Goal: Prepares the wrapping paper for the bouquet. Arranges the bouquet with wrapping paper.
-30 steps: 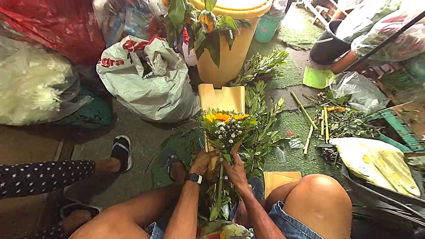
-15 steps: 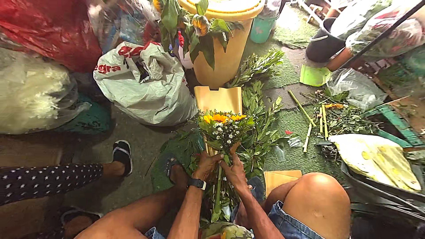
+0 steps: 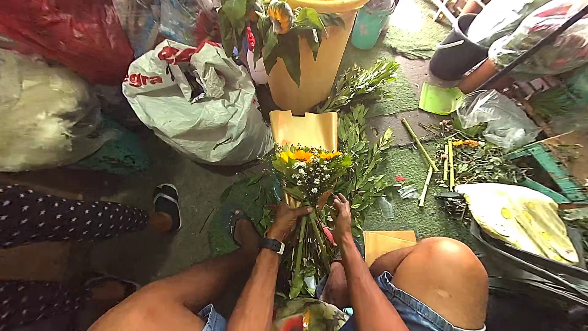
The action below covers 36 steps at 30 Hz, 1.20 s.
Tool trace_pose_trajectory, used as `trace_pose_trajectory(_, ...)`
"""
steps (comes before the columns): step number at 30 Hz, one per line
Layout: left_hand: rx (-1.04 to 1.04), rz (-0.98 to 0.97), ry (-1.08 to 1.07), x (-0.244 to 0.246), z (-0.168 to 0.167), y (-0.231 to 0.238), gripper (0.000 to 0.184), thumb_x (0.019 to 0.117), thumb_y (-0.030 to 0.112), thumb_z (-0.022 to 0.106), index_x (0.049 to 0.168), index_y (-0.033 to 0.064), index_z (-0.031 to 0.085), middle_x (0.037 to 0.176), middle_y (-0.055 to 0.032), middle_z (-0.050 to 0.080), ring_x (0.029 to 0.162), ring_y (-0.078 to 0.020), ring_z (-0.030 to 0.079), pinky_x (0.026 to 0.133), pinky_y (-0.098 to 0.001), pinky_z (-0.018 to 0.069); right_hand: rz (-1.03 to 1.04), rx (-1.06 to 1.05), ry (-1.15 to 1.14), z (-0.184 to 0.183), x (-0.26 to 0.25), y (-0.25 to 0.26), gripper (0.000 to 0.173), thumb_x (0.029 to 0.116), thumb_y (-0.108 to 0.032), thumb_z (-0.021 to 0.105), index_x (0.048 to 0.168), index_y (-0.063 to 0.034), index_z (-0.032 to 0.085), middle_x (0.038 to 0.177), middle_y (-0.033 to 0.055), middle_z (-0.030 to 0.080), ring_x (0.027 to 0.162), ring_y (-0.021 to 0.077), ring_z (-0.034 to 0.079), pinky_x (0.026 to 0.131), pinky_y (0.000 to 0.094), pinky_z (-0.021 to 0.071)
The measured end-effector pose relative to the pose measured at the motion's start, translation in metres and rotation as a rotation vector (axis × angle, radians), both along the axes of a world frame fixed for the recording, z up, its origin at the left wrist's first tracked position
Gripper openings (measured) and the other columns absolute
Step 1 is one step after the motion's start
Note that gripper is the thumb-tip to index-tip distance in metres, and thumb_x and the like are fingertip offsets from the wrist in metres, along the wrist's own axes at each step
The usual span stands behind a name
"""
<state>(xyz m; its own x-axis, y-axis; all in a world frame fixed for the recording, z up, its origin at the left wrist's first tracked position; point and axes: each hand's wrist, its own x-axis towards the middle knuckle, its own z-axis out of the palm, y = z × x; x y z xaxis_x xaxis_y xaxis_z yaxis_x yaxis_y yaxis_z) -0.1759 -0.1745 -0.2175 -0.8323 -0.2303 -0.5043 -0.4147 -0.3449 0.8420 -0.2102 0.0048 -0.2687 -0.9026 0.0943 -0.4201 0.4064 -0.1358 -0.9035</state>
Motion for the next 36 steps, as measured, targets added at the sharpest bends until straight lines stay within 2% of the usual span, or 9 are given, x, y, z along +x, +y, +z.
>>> trace_pose_trajectory(2, 0.005, -0.005, -0.003, 0.000, 0.000, 0.000, 0.074, 0.0661, 0.005, 0.091, 0.129, -0.0064, 0.053, 0.110, -0.0171, 0.070, 0.098, -0.0217, 0.070, 0.088, -0.0384, 0.0603, 0.004, -0.137, -0.071, -0.022, -0.013, 0.000, 0.060, 0.1029, -0.037, 0.048, 0.156, -0.0094, 0.039, 0.153, 0.0126, 0.048, 0.137, 0.0257, 0.049, 0.107, 0.0521, 0.0451)
trace_pose_trajectory(7, 0.021, 0.011, -0.006, -0.001, -0.001, -0.001, 0.069, 0.0658, 0.005, 0.091, 0.124, -0.0061, 0.056, 0.106, -0.0159, 0.071, 0.095, -0.0207, 0.071, 0.086, -0.0376, 0.0604, 0.145, -0.416, -0.064, -0.028, -0.021, 0.014, 0.037, 0.0966, -0.024, 0.050, 0.124, -0.0006, 0.055, 0.105, 0.0137, 0.069, 0.095, 0.0231, 0.069, 0.081, 0.0408, 0.0599)
trace_pose_trajectory(10, 0.020, 0.003, -0.031, -0.002, 0.004, -0.002, 0.068, 0.0661, 0.004, 0.090, 0.124, -0.0057, 0.056, 0.104, -0.0151, 0.070, 0.093, -0.0197, 0.070, 0.085, -0.0367, 0.0599, 0.340, -0.540, -0.134, -0.017, -0.020, 0.024, 0.055, 0.0881, -0.030, 0.062, 0.135, -0.0049, 0.050, 0.111, 0.0132, 0.070, 0.098, 0.0228, 0.070, 0.083, 0.0411, 0.0608)
trace_pose_trajectory(12, 0.026, 0.005, -0.035, -0.001, 0.005, -0.003, 0.070, 0.0656, 0.004, 0.091, 0.125, -0.0055, 0.055, 0.105, -0.0153, 0.070, 0.093, -0.0198, 0.070, 0.085, -0.0368, 0.0602, 0.389, -0.544, -0.167, -0.016, -0.021, 0.027, 0.053, 0.0849, -0.030, 0.067, 0.130, -0.0045, 0.056, 0.107, 0.0123, 0.072, 0.096, 0.0212, 0.071, 0.084, 0.0403, 0.0606)
trace_pose_trajectory(16, 0.019, -0.001, -0.040, -0.001, 0.003, -0.005, 0.071, 0.0656, 0.008, 0.092, 0.126, -0.0049, 0.056, 0.105, -0.0153, 0.071, 0.093, -0.0209, 0.070, 0.084, -0.0384, 0.0605, 0.375, -0.578, -0.157, -0.020, -0.020, 0.025, 0.058, 0.0888, -0.028, 0.068, 0.138, -0.0023, 0.050, 0.113, 0.0150, 0.070, 0.101, 0.0225, 0.070, 0.090, 0.0420, 0.0597)
trace_pose_trajectory(22, -0.037, 0.002, -0.059, -0.001, 0.005, -0.004, 0.066, 0.0633, 0.008, 0.093, 0.119, -0.0053, 0.060, 0.102, -0.0149, 0.071, 0.092, -0.0210, 0.070, 0.084, -0.0388, 0.0601, 0.396, -0.538, -0.187, -0.004, -0.012, 0.017, 0.044, 0.0890, -0.022, 0.073, 0.123, 0.0006, 0.057, 0.101, 0.0132, 0.072, 0.091, 0.0199, 0.072, 0.085, 0.0398, 0.0610)
trace_pose_trajectory(27, -0.035, 0.010, -0.045, -0.004, 0.004, 0.000, 0.070, 0.0629, 0.007, 0.094, 0.122, -0.0051, 0.059, 0.106, -0.0158, 0.071, 0.095, -0.0215, 0.070, 0.086, -0.0392, 0.0600, 0.396, -0.252, -0.105, 0.022, -0.003, -0.001, 0.061, 0.0727, -0.019, 0.089, 0.120, 0.0033, 0.058, 0.099, 0.0106, 0.070, 0.088, 0.0161, 0.069, 0.082, 0.0350, 0.0600)
trace_pose_trajectory(33, 0.109, -0.023, -0.029, 0.006, 0.000, -0.011, 0.060, 0.0786, 0.006, 0.084, 0.130, -0.0038, 0.054, 0.103, -0.0146, 0.071, 0.088, -0.0201, 0.070, 0.081, -0.0363, 0.0607, 0.366, -0.048, -0.040, 0.036, 0.000, -0.011, 0.060, 0.0666, -0.019, 0.094, 0.113, 0.0041, 0.064, 0.094, 0.0135, 0.073, 0.083, 0.0201, 0.072, 0.079, 0.0379, 0.0625)
trace_pose_trajectory(36, 0.044, -0.085, -0.088, 0.031, -0.018, -0.026, 0.039, 0.0921, 0.010, 0.073, 0.125, -0.0056, 0.059, 0.107, -0.0155, 0.071, 0.094, -0.0207, 0.070, 0.086, -0.0380, 0.0598, 0.353, -0.055, -0.034, 0.034, 0.002, -0.011, 0.058, 0.0689, -0.018, 0.093, 0.114, 0.0041, 0.063, 0.094, 0.0141, 0.072, 0.083, 0.0206, 0.071, 0.078, 0.0381, 0.0624)
